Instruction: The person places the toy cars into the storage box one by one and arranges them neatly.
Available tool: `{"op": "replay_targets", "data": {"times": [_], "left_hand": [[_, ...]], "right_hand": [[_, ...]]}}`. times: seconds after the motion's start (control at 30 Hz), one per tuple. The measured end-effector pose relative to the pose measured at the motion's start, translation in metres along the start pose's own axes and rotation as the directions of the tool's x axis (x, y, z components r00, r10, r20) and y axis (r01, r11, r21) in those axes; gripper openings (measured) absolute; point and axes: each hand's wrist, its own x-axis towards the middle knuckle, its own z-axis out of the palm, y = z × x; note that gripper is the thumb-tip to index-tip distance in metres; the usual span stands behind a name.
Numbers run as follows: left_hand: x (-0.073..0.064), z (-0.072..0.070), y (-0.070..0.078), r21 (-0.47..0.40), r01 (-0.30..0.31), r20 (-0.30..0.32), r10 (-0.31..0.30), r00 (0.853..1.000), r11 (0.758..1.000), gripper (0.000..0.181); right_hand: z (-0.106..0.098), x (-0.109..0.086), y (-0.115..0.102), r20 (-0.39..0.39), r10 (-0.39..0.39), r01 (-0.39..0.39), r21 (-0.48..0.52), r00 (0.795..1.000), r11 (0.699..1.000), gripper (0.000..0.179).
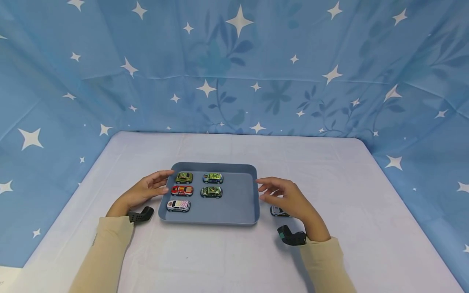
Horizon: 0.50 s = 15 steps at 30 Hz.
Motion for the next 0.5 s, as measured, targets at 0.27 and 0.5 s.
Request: {"op": "replay_targets", "data": {"times": [0.27,0.5], "left_hand": [[0.0,0.0,-0.001,-0.002,-0.004,-0.002,0.004,1.0,1.0,0.07],[0.0,0.001,0.0,0.0,-0.003,-0.002,0.003,1.0,1.0,0.071]], "right_hand": [[-0.003,-0.006,0.006,-0.023,-0.004,0.004,-0.01,1.0,1.0,0.039],[-0.006,-0.012,0.012,-0.038,0.003,-0.003,-0.024,0.999,1.0,0.038]]}}
